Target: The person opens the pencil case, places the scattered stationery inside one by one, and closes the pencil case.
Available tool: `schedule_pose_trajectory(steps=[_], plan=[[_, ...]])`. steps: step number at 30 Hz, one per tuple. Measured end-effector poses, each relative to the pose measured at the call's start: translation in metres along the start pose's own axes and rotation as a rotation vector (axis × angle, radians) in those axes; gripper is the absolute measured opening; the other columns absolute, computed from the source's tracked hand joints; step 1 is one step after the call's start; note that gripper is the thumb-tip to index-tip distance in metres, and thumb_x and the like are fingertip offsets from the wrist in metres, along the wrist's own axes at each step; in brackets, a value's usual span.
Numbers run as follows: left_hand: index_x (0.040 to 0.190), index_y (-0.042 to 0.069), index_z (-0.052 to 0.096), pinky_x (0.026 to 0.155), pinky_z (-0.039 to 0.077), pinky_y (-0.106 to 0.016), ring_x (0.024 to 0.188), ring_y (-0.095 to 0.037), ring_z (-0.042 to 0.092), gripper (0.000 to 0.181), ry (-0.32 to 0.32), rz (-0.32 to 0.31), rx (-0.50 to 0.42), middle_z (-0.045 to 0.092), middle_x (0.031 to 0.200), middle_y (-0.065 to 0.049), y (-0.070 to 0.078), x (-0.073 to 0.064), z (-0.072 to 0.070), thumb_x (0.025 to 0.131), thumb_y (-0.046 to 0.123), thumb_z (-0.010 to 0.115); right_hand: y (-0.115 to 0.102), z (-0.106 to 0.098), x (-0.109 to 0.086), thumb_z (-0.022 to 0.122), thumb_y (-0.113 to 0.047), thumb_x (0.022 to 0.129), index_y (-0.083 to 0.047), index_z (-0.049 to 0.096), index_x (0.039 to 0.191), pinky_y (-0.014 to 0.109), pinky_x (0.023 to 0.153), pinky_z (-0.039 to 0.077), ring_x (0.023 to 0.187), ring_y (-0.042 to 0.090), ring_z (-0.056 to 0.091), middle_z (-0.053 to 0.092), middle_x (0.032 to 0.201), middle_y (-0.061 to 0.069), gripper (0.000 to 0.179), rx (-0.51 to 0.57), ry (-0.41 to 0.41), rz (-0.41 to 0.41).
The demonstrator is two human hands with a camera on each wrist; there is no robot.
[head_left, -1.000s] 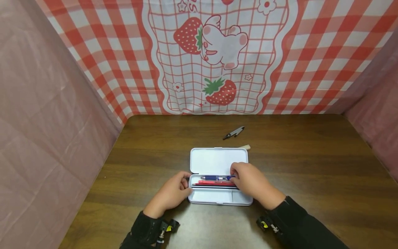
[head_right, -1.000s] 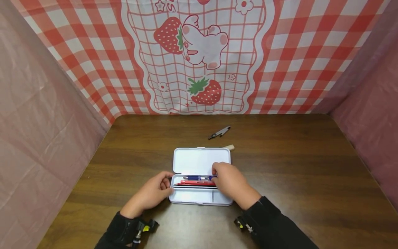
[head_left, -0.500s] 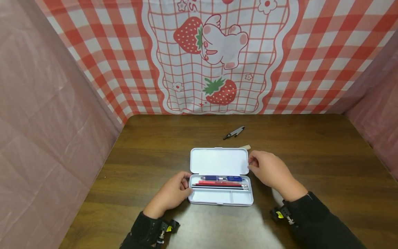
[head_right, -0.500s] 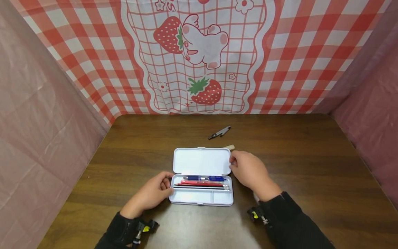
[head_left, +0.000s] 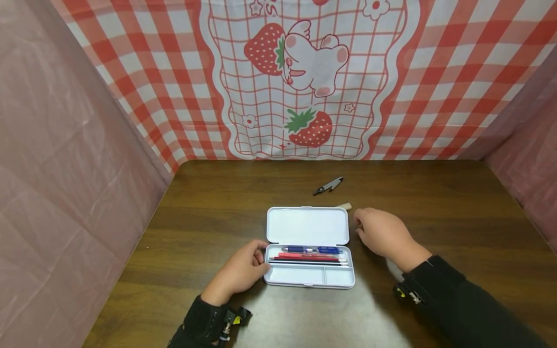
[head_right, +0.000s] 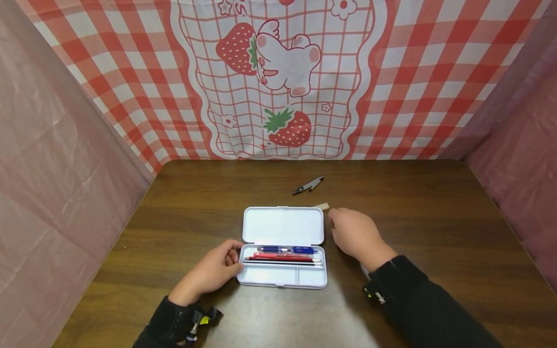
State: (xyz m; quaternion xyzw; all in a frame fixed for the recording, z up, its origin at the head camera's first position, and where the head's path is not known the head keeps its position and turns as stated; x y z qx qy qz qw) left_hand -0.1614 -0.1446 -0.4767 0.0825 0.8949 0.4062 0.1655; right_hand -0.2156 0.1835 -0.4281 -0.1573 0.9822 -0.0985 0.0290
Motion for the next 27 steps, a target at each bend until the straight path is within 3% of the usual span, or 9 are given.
schedule_pose_trajectory(steps=[8,15,21,27], plan=[[0.132,0.005,0.058,0.067,0.047,-0.033,0.079,-0.019,0.056,0.043,-0.005,-0.014,0.003,0.057,0.093,-0.004,0.001,0.001,0.001,0.094,0.016,0.074,0.009,-0.004,0.014,0.079,-0.013,0.089,0.002,0.065,0.115,0.049,0.077,0.057,0.090,0.030,0.067,0.066,0.101,0.014,0.033,-0.127,0.004,-0.087],[0.132,0.005,0.058,0.067,0.047,-0.035,0.079,-0.021,0.056,0.042,-0.009,-0.015,-0.009,0.057,0.093,-0.005,0.002,0.001,0.000,0.094,0.015,0.074,0.021,-0.019,0.036,0.084,-0.014,0.086,0.001,0.063,0.122,0.049,0.086,0.056,0.093,0.027,0.063,0.063,0.105,0.012,0.044,-0.149,-0.071,-0.196],[0.130,0.004,0.058,0.067,0.046,-0.034,0.078,-0.020,0.055,0.041,-0.006,-0.011,-0.005,0.056,0.092,-0.005,0.003,-0.001,-0.001,0.093,0.014,0.075,0.019,-0.016,0.051,0.085,-0.012,0.085,-0.002,0.065,0.115,0.049,0.084,0.056,0.087,0.025,0.060,0.060,0.096,0.008,0.037,-0.180,-0.106,-0.205],[0.130,0.004,0.058,0.067,0.046,-0.033,0.078,-0.020,0.055,0.041,0.005,-0.005,-0.008,0.056,0.091,-0.005,0.003,-0.002,-0.002,0.093,0.013,0.074,0.011,-0.003,0.061,0.079,-0.012,0.090,0.001,0.064,0.125,0.052,0.093,0.053,0.099,0.029,0.063,0.064,0.110,0.014,0.041,-0.178,-0.154,-0.186]])
Point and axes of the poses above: each hand's wrist, its own x-axis towards the middle knuckle, its own z-axis out of the palm, y = z × x, the point moved 4 cm from there along x, towards the middle knuckle
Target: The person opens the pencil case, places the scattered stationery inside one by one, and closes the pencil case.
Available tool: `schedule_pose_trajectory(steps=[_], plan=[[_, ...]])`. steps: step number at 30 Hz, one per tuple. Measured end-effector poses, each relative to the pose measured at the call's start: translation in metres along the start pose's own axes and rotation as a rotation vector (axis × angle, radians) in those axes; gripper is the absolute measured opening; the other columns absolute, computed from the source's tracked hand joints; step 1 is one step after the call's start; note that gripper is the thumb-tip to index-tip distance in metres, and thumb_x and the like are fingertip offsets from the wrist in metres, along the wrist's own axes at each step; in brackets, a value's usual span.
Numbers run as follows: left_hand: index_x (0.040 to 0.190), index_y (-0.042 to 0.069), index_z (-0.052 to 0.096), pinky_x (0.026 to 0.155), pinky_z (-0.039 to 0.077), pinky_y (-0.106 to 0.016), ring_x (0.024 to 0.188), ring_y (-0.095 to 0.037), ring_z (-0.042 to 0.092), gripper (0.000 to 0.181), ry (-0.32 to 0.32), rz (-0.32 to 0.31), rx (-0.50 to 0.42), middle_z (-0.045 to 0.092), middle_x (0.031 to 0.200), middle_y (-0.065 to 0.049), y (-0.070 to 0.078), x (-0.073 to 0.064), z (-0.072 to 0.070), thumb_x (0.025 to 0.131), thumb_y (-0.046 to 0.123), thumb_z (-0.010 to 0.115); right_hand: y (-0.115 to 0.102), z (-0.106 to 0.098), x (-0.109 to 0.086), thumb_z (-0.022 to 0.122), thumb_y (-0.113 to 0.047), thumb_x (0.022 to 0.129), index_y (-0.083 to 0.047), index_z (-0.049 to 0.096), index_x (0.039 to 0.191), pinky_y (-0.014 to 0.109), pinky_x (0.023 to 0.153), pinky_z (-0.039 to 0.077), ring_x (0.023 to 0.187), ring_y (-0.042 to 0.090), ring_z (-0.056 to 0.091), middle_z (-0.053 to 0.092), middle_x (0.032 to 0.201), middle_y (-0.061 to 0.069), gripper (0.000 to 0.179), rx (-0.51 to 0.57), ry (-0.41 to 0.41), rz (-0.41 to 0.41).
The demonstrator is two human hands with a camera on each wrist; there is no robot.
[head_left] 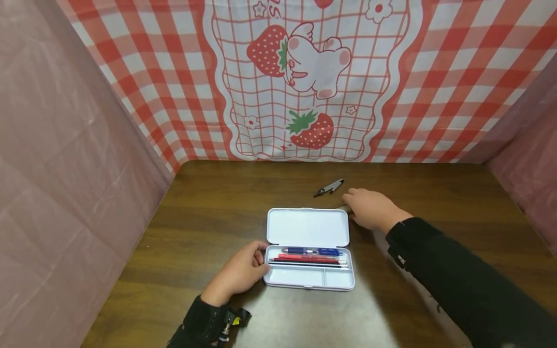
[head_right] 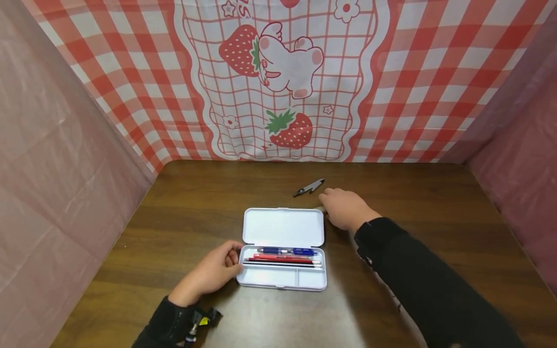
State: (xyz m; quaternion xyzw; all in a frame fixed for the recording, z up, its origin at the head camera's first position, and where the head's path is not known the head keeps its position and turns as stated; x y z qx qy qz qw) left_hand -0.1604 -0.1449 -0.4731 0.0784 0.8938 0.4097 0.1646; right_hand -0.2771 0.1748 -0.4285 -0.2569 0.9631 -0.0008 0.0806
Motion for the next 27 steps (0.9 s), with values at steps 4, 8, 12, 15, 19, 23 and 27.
schedule_pose_trajectory(steps=[4,8,12,15,19,23,27], plan=[[0.129,0.004,0.058,0.067,0.046,-0.034,0.078,-0.020,0.055,0.041,0.001,0.004,-0.002,0.056,0.091,-0.005,-0.001,0.000,0.000,0.093,0.012,0.074,0.002,0.006,0.005,0.076,-0.013,0.093,0.001,0.063,0.129,0.054,0.098,0.050,0.111,0.034,0.063,0.064,0.117,0.017,0.041,0.027,-0.010,0.036],[0.129,0.004,0.059,0.067,0.047,-0.033,0.077,-0.019,0.055,0.040,-0.002,0.004,-0.001,0.056,0.091,-0.004,-0.002,0.000,0.001,0.093,0.013,0.075,0.002,0.010,0.009,0.074,-0.013,0.094,0.002,0.063,0.130,0.055,0.101,0.048,0.118,0.037,0.060,0.063,0.122,0.019,0.040,0.031,-0.023,0.043],[0.130,0.004,0.058,0.066,0.047,-0.033,0.077,-0.019,0.055,0.041,0.001,-0.003,0.000,0.056,0.092,-0.004,-0.002,0.000,0.001,0.093,0.013,0.075,0.001,0.011,0.012,0.071,-0.010,0.095,0.003,0.063,0.132,0.056,0.104,0.046,0.123,0.039,0.058,0.062,0.127,0.021,0.039,0.028,-0.034,0.047],[0.131,0.004,0.059,0.067,0.046,-0.033,0.078,-0.019,0.055,0.042,0.000,-0.005,0.005,0.056,0.092,-0.004,-0.001,0.000,0.001,0.093,0.013,0.075,0.001,0.013,0.014,0.064,-0.007,0.099,0.003,0.062,0.134,0.056,0.106,0.043,0.128,0.040,0.056,0.061,0.133,0.023,0.037,0.035,-0.048,0.063],[0.130,0.004,0.059,0.067,0.046,-0.034,0.078,-0.019,0.055,0.042,-0.004,-0.002,0.007,0.056,0.092,-0.005,-0.001,0.000,0.001,0.093,0.014,0.075,0.000,0.014,0.014,0.056,-0.006,0.103,0.004,0.063,0.134,0.057,0.107,0.042,0.130,0.042,0.055,0.061,0.136,0.025,0.033,0.053,-0.059,0.078],[0.130,0.004,0.058,0.067,0.046,-0.034,0.078,-0.020,0.055,0.042,-0.002,0.001,0.005,0.056,0.092,-0.005,-0.002,0.000,0.001,0.093,0.013,0.075,-0.002,0.013,0.013,0.056,-0.005,0.103,0.004,0.064,0.133,0.058,0.106,0.043,0.127,0.042,0.057,0.062,0.133,0.024,0.032,0.048,-0.046,0.072],[0.130,0.003,0.058,0.067,0.046,-0.033,0.078,-0.019,0.055,0.042,0.001,0.006,0.004,0.056,0.092,-0.004,-0.001,0.000,0.001,0.093,0.012,0.074,-0.003,0.012,0.013,0.063,-0.007,0.100,0.004,0.064,0.132,0.057,0.105,0.044,0.124,0.040,0.059,0.063,0.131,0.024,0.034,0.049,-0.041,0.067]])
Point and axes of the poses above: each hand's wrist, its own x-axis towards the middle knuckle, its own z-axis out of the palm, y = z × x, the point moved 4 cm from there along x, towards the middle knuckle
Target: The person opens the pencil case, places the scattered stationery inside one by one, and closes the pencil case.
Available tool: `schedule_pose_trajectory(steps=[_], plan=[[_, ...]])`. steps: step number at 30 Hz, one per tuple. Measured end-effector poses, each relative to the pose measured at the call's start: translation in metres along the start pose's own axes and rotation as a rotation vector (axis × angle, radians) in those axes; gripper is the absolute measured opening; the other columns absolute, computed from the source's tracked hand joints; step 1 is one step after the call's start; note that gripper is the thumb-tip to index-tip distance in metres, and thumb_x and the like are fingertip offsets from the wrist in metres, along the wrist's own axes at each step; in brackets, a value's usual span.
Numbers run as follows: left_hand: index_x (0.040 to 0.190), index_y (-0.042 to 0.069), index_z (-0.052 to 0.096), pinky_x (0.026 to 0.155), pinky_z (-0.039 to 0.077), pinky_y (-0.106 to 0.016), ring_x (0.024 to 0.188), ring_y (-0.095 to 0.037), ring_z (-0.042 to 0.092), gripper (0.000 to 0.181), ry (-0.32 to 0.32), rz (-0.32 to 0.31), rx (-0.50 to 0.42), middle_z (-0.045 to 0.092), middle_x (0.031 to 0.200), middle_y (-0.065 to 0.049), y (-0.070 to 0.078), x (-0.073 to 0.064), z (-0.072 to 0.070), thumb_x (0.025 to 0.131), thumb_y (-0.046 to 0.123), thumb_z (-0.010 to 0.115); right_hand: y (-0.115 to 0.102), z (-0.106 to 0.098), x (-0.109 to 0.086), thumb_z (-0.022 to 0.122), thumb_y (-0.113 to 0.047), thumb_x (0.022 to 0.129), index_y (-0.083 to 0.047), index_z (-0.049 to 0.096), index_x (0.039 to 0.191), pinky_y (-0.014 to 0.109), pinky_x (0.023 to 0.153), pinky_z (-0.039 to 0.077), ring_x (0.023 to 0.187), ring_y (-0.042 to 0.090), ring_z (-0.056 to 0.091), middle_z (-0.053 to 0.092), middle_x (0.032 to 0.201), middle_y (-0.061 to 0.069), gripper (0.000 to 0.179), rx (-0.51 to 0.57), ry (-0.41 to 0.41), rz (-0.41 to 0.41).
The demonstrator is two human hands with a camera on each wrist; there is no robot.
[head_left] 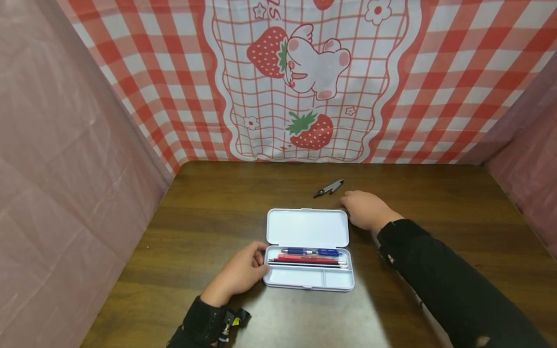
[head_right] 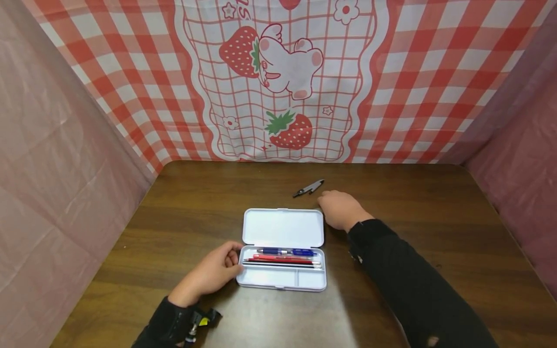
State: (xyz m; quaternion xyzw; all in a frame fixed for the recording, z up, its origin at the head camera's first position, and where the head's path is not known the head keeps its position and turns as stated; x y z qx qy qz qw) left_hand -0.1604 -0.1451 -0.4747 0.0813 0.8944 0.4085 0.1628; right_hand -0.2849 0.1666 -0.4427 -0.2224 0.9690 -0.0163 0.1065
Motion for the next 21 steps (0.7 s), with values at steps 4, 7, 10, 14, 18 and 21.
schedule_pose_trajectory(steps=[4,7,10,14,18,21], plan=[[0.130,0.003,0.058,0.067,0.046,-0.033,0.078,-0.019,0.055,0.042,0.000,-0.002,0.001,0.056,0.092,-0.004,0.001,0.000,-0.001,0.093,0.012,0.075,-0.001,0.000,0.000,0.066,-0.008,0.097,0.002,0.066,0.131,0.056,0.105,0.044,0.122,0.038,0.060,0.064,0.129,0.021,0.036,0.014,0.015,-0.019],[0.130,0.003,0.058,0.067,0.046,-0.034,0.078,-0.020,0.055,0.041,-0.001,-0.005,0.001,0.056,0.092,-0.005,0.002,-0.001,-0.001,0.093,0.012,0.074,-0.002,0.000,0.000,0.064,-0.005,0.097,0.000,0.068,0.129,0.055,0.105,0.045,0.121,0.036,0.061,0.066,0.126,0.019,0.032,0.024,0.040,-0.049],[0.130,0.003,0.058,0.067,0.046,-0.034,0.078,-0.019,0.055,0.041,-0.004,-0.005,0.000,0.056,0.092,-0.005,0.002,-0.001,-0.001,0.093,0.012,0.074,-0.003,-0.001,-0.001,0.062,-0.001,0.097,0.000,0.069,0.127,0.054,0.103,0.046,0.119,0.036,0.062,0.067,0.124,0.018,0.031,0.023,0.054,-0.074],[0.129,0.004,0.059,0.067,0.046,-0.034,0.078,-0.020,0.055,0.041,-0.005,-0.004,0.000,0.056,0.092,-0.005,0.003,-0.001,-0.002,0.093,0.012,0.074,-0.003,-0.003,-0.003,0.063,-0.001,0.096,0.001,0.068,0.128,0.055,0.104,0.046,0.121,0.037,0.061,0.067,0.125,0.019,0.032,0.032,0.057,-0.060],[0.129,0.004,0.059,0.067,0.046,-0.034,0.078,-0.020,0.055,0.040,-0.004,-0.003,0.003,0.056,0.091,-0.005,0.003,-0.001,-0.002,0.093,0.012,0.074,0.000,-0.006,-0.008,0.065,-0.004,0.097,0.002,0.069,0.124,0.054,0.100,0.048,0.114,0.035,0.064,0.067,0.119,0.018,0.028,0.055,0.098,-0.032],[0.129,0.004,0.059,0.067,0.046,-0.033,0.077,-0.019,0.055,0.040,-0.003,-0.002,0.003,0.056,0.091,-0.005,0.002,-0.002,-0.001,0.093,0.013,0.075,0.002,-0.009,-0.013,0.068,-0.010,0.097,0.001,0.071,0.116,0.052,0.092,0.052,0.098,0.029,0.065,0.068,0.104,0.013,0.022,0.090,0.159,-0.009]])
Point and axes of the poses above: each hand's wrist, its own x-axis towards the middle knuckle, its own z-axis out of the palm, y = z × x, the point moved 4 cm from there along x, towards the middle knuckle
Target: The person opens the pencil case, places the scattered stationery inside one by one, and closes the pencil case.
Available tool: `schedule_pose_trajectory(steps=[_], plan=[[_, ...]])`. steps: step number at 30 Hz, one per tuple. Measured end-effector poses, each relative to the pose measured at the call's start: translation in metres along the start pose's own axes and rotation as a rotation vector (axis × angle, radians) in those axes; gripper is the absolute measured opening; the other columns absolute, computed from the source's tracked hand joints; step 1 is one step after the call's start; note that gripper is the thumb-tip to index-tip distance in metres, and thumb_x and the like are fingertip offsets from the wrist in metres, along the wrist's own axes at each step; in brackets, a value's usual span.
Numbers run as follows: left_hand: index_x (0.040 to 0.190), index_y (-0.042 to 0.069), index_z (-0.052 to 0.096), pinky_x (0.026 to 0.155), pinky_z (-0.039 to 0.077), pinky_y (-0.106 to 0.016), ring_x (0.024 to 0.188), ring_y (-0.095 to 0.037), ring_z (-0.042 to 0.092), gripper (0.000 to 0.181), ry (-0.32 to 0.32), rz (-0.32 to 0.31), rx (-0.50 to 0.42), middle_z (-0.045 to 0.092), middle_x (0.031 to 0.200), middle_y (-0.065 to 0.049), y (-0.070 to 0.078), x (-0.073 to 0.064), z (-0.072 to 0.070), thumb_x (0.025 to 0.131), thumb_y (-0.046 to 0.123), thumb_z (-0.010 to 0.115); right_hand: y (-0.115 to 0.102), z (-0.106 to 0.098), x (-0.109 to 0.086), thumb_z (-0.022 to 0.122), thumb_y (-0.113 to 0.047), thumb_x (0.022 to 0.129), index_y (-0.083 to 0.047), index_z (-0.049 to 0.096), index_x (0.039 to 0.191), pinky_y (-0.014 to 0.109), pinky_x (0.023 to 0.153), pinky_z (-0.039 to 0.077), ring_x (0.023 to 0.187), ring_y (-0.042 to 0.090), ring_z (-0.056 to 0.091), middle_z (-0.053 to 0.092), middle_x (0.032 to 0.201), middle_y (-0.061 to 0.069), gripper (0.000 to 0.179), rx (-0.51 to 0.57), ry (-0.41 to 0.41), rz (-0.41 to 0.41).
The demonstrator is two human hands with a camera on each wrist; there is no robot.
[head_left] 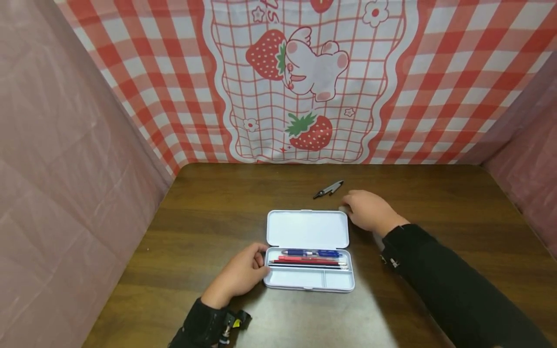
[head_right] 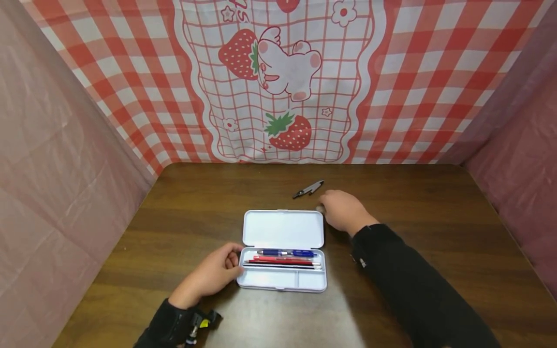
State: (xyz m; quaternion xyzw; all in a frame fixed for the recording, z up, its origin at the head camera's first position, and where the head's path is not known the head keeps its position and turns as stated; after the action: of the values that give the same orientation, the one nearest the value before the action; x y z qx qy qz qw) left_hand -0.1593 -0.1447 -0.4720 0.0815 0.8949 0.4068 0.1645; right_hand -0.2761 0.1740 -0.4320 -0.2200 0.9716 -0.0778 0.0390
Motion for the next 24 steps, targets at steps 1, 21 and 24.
schedule_pose_trajectory(steps=[1,21,24], plan=[[0.129,0.004,0.059,0.066,0.046,-0.033,0.077,-0.019,0.055,0.040,0.000,0.001,0.000,0.056,0.091,-0.005,0.000,0.000,0.000,0.093,0.013,0.075,0.001,-0.001,-0.002,0.069,-0.012,0.098,0.000,0.071,0.114,0.052,0.090,0.053,0.093,0.028,0.064,0.067,0.101,0.011,0.021,0.019,0.020,0.018],[0.130,0.003,0.058,0.066,0.046,-0.033,0.077,-0.019,0.055,0.041,0.004,0.011,-0.004,0.056,0.091,-0.004,-0.001,0.001,0.001,0.093,0.011,0.074,-0.004,-0.034,-0.066,0.071,-0.024,0.099,-0.006,0.067,0.117,0.050,0.085,0.050,0.095,0.030,0.058,0.065,0.106,0.012,0.025,0.515,0.291,0.242],[0.129,0.003,0.059,0.066,0.046,-0.033,0.077,-0.018,0.055,0.041,0.005,0.017,0.000,0.056,0.091,-0.004,-0.001,0.002,0.002,0.093,0.011,0.074,-0.013,-0.034,-0.072,0.071,-0.023,0.099,-0.007,0.068,0.117,0.048,0.084,0.050,0.094,0.029,0.058,0.065,0.105,0.011,0.024,0.509,0.293,0.236]])
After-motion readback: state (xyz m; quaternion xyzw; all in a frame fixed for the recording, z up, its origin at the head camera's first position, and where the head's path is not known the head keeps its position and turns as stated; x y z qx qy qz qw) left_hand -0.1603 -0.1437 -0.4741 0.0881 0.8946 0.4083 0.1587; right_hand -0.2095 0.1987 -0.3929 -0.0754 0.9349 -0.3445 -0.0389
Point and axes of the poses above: each hand's wrist, its own x-axis towards the middle knuckle, its own z-axis out of the palm, y = z × x, the point moved 4 cm from there along x, towards the middle knuckle
